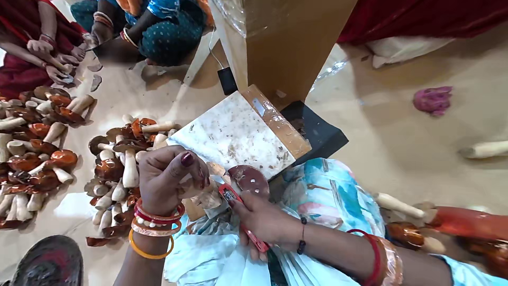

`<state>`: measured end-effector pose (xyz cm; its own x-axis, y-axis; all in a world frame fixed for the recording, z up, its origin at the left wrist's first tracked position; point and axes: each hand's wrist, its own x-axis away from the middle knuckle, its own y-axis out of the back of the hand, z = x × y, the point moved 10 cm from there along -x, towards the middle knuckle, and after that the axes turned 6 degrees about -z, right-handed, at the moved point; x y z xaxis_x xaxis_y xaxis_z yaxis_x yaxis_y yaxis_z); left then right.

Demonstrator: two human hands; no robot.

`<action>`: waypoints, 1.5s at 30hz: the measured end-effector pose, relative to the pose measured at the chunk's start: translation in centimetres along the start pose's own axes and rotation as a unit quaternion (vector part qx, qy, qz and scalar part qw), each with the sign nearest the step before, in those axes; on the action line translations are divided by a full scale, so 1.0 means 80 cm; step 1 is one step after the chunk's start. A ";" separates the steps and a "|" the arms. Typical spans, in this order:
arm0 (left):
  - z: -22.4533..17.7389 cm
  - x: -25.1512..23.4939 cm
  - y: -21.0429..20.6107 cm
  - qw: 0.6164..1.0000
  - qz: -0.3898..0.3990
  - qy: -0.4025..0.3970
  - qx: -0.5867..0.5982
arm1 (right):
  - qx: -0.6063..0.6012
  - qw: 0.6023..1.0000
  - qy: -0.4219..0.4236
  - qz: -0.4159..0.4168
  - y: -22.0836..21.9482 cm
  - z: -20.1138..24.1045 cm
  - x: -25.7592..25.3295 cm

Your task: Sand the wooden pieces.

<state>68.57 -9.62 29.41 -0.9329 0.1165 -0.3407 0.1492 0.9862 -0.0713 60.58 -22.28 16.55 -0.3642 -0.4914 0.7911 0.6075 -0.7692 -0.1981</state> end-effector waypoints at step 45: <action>-0.015 0.006 -0.003 0.996 -0.042 -0.007 -0.078 | -0.199 0.973 0.064 0.096 0.019 -0.008 0.004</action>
<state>67.66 -9.64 30.39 -0.9349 0.0328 -0.3533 0.0173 0.9987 0.0469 60.97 -23.85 16.11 -0.3720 -0.6683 0.6442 0.3604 -0.7435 -0.5633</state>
